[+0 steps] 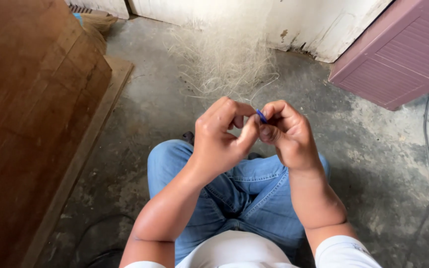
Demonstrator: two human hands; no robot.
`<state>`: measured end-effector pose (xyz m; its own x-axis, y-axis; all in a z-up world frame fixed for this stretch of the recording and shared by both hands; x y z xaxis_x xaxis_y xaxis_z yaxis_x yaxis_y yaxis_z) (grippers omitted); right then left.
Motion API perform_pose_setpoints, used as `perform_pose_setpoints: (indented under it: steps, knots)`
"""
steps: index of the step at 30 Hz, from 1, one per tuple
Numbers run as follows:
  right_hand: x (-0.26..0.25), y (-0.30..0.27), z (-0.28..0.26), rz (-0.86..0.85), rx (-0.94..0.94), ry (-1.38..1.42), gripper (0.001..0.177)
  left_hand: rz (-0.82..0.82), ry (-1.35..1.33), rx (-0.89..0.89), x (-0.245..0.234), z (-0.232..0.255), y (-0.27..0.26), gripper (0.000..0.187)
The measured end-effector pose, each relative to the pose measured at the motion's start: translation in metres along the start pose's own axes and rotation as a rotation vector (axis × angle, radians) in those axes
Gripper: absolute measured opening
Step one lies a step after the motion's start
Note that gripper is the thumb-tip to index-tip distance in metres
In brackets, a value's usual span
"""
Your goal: Repairing a fishing net by trimming line with clippers and tying knots using a netting needle.
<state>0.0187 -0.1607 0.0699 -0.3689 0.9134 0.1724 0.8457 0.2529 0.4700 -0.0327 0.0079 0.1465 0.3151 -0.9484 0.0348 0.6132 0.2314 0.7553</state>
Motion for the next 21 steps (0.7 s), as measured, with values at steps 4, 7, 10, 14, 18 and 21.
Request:
perform_pose_setpoints:
  steps: [4, 7, 10, 14, 18, 21]
  knots:
    - [0.018, -0.007, -0.019, 0.017, 0.028, 0.299, 0.023, -0.035, -0.021, -0.142, -0.006, 0.007, -0.014, 0.007]
    - [0.022, -0.001, -0.034, 0.059, -0.006, 0.341, 0.018, -0.065, -0.025, -0.126, -0.006, 0.019, -0.033, 0.004]
    - [0.023, 0.004, -0.04, 0.173, -0.013, 0.329, 0.015, -0.122, 0.01, -0.009, 0.006, 0.028, -0.06, 0.008]
    - [0.023, 0.005, -0.048, 0.301, -0.002, 0.3, 0.019, -0.153, 0.193, 0.217, 0.021, 0.036, -0.087, 0.009]
    - [0.028, -0.005, -0.07, 0.268, 0.02, 0.408, 0.013, -0.328, 0.291, 0.183, 0.019, 0.032, -0.093, 0.012]
    - [0.032, -0.008, -0.083, 0.237, -0.014, 0.389, 0.011, -0.314, 0.299, 0.154, 0.014, 0.029, -0.086, 0.014]
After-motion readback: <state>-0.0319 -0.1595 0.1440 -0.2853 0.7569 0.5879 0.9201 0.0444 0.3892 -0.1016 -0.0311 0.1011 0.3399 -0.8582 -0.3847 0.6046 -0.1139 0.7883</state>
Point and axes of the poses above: each hand's wrist, its own y-axis towards the middle knuckle, its own x-axis out of the palm, z = x × y, the point moved 4 cm from there along y, towards the middle knuckle, and after that the axes turned 7 degrees about -x, right-handed, at the moved point
